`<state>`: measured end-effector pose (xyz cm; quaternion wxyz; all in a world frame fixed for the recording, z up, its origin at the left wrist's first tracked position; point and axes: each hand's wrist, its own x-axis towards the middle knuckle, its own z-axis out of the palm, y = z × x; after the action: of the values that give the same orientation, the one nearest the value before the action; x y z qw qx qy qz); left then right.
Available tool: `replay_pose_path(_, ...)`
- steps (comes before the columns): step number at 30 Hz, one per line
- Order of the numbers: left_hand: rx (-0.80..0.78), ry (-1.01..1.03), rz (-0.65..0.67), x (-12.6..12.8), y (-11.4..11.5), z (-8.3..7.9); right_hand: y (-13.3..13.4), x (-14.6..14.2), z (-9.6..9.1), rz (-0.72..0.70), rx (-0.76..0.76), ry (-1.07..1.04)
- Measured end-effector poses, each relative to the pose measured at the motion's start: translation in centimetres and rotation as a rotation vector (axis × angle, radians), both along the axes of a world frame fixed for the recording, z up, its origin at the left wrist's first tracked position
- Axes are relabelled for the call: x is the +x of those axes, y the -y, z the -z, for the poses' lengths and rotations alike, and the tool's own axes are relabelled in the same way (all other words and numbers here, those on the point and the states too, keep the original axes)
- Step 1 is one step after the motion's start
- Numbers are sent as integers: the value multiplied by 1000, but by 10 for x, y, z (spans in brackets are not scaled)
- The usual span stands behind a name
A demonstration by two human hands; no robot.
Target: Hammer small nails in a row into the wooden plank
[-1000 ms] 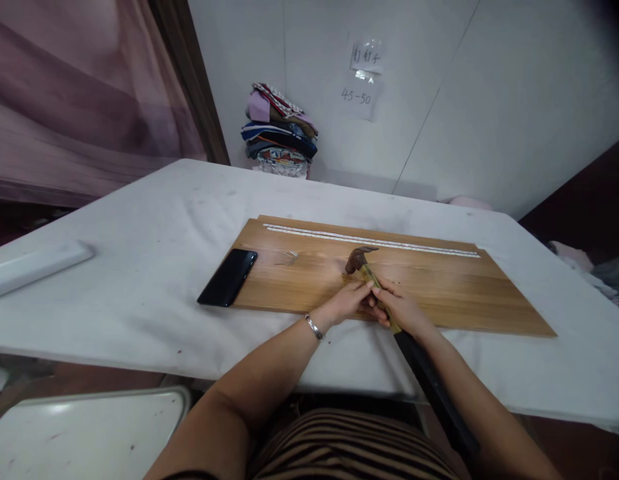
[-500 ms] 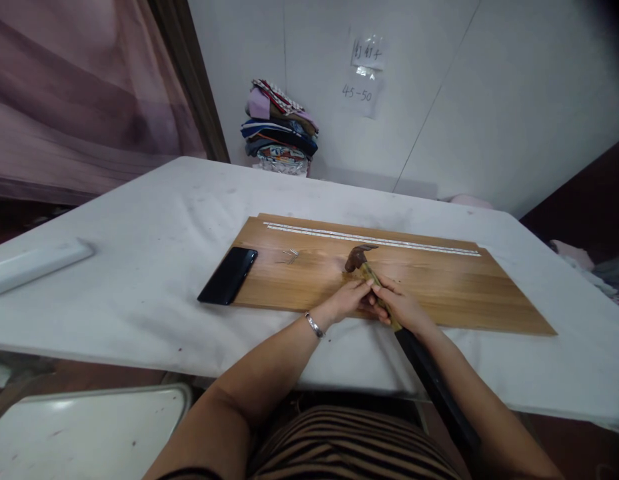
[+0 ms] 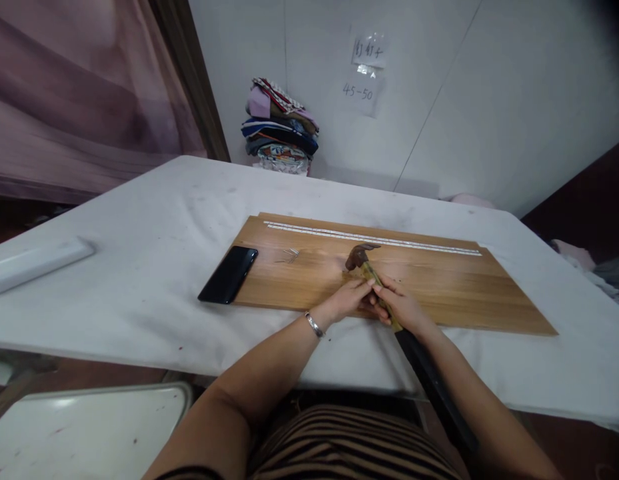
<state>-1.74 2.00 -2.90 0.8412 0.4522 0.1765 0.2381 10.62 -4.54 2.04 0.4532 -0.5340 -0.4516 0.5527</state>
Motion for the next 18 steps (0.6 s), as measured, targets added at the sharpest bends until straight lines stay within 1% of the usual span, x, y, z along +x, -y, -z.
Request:
replay_pose_path(12, -4, -14, -2, -1, 2, -2, 1, 0, -1, 8, -19, 3)
replay_pose_path(18, 8, -4, 0, 0, 1, -1, 1, 1, 1, -6, 9, 2)
